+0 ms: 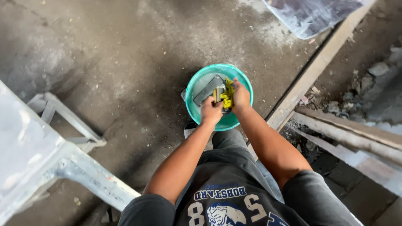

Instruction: The person dips a sanding block and a cloth into a bucket of water. They then use the wet sanding block to sand a vertical metal frame, wiping the surface with the cloth in between sanding strokes. The person repeats this process, occasionally dipping the tools back into the water.

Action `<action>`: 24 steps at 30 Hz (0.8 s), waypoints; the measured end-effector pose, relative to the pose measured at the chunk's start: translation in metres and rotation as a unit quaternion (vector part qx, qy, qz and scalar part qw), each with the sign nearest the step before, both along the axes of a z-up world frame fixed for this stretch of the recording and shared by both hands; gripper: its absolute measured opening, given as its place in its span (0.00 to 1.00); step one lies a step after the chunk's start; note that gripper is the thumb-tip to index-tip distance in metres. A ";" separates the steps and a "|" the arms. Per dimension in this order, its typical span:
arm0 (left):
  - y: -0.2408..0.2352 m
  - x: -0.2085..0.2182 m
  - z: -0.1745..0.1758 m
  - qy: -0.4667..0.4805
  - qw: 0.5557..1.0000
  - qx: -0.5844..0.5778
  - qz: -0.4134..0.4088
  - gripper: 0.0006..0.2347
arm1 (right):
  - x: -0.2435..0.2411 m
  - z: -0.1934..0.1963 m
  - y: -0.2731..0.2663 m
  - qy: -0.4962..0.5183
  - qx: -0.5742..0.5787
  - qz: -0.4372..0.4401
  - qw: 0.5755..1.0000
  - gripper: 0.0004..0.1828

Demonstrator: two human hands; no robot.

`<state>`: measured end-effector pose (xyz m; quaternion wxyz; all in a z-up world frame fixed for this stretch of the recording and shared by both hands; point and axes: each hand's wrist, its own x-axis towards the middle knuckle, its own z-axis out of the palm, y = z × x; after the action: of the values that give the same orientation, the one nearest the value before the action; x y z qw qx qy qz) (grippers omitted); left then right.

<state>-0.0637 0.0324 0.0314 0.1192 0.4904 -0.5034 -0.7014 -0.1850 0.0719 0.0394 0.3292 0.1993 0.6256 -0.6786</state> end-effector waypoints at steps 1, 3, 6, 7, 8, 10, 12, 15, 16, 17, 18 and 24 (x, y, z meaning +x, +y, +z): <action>0.004 0.003 -0.015 -0.004 1.000 0.000 0.013 0.05 | 0.006 -0.005 0.004 -0.004 0.000 0.013 1.000 0.19; 0.006 -0.005 -0.046 0.000 0.994 -0.110 0.015 0.05 | 0.004 -0.011 0.009 0.029 -0.002 0.191 0.981 0.24; 0.006 -0.012 -0.008 -0.033 0.993 -0.097 0.060 0.05 | 0.000 0.031 0.017 0.015 0.004 0.300 0.954 0.34; 0.004 -0.017 -0.005 -0.034 0.992 -0.098 0.073 0.05 | -0.008 0.035 0.018 0.016 0.003 0.313 0.950 0.34; 0.008 -0.022 -0.002 -0.019 0.995 -0.031 0.093 0.04 | -0.016 0.039 0.025 0.012 0.029 0.364 0.931 0.38; 0.015 -0.032 0.004 -0.001 0.991 0.036 0.125 0.04 | -0.033 0.041 0.032 0.010 0.056 0.424 0.904 0.43; 0.023 -0.041 0.010 0.045 0.984 0.051 0.164 0.04 | -0.049 0.040 0.035 0.067 0.001 0.405 0.912 0.34; 0.038 -0.053 0.013 0.063 0.972 0.055 0.221 0.04 | -0.069 0.008 0.042 0.163 -0.101 0.392 0.900 0.24; 0.041 -0.055 0.018 0.061 0.968 0.054 0.239 0.04 | -0.069 0.014 0.040 0.158 -0.105 0.408 0.893 0.24; 0.045 -0.057 0.023 0.070 0.964 0.044 0.252 0.05 | -0.068 0.021 0.038 0.173 -0.096 0.413 0.889 0.23; 0.046 -0.056 0.028 0.080 0.961 0.033 0.262 0.07 | -0.065 0.028 0.035 0.190 -0.088 0.415 0.885 0.22; 0.047 -0.024 0.049 0.114 0.936 -0.008 0.332 0.16 | -0.033 0.063 0.018 0.215 -0.091 0.500 0.834 0.24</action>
<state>-0.0875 0.0795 0.0806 0.4059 0.5453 -0.3002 -0.6692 -0.2180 0.0899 0.1027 0.4977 -0.3229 0.6303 -0.5008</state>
